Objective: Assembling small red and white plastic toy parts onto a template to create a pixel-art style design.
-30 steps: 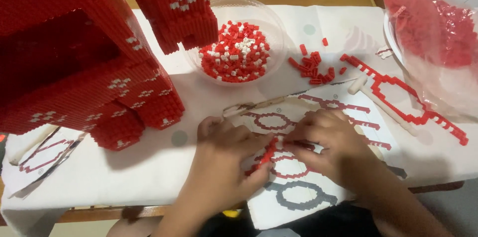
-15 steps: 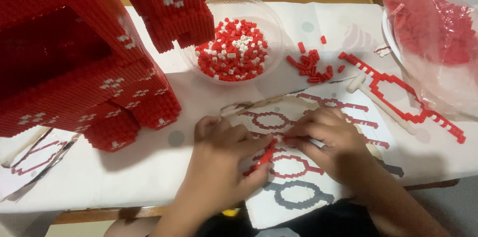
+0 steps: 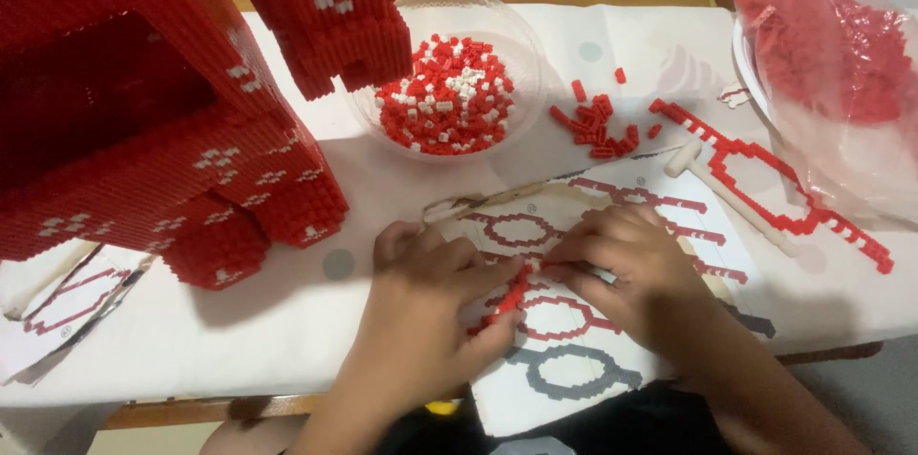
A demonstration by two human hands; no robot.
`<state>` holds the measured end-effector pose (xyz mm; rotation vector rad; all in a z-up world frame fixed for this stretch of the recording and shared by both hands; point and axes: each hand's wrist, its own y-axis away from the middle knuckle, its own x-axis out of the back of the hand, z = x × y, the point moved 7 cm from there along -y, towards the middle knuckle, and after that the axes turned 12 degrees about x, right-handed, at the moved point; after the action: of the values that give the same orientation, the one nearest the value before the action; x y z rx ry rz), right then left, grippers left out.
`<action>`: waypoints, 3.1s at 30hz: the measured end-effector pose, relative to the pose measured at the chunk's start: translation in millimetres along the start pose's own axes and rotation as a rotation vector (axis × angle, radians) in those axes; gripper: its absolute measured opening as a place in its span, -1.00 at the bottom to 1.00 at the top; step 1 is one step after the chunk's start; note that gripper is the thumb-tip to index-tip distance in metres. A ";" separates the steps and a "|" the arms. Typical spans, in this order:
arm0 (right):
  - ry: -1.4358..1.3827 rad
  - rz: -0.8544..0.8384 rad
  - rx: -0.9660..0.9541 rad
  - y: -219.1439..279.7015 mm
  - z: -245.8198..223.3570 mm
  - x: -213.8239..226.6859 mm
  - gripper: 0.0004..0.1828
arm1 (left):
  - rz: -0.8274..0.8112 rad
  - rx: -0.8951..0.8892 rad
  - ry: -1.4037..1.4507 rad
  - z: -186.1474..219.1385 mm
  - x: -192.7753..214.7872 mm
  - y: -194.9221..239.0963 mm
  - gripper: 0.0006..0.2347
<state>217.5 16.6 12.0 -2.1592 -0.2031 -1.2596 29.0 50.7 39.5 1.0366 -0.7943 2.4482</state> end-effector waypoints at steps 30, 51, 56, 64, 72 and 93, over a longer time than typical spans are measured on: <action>-0.083 -0.303 -0.177 -16.3 11.2 2.7 -0.76 | -0.021 0.018 0.014 -1.2 -2.0 0.9 -0.73; -0.293 0.038 -0.572 3.9 43.5 44.6 -0.88 | -0.136 0.199 -0.051 -9.9 -11.6 -4.2 -0.69; -0.414 0.083 -0.562 11.4 47.1 44.8 -0.86 | -0.077 0.221 -0.010 1.0 -4.4 -4.8 -0.71; -0.448 0.108 -0.471 10.5 42.8 48.3 -0.85 | -0.030 0.212 0.022 5.3 -1.3 -3.1 -0.73; -0.529 0.192 -0.487 19.8 60.3 35.1 -0.82 | -0.099 0.262 0.022 4.1 -1.3 -8.4 -0.71; 0.306 -0.286 -0.409 -64.8 51.8 58.0 -0.73 | -0.081 0.302 -0.014 -6.6 -4.3 -4.6 -0.70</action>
<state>259.0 88.3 70.2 -2.2861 -0.1375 -1.9159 30.7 57.9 34.2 1.1662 -0.3832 2.5443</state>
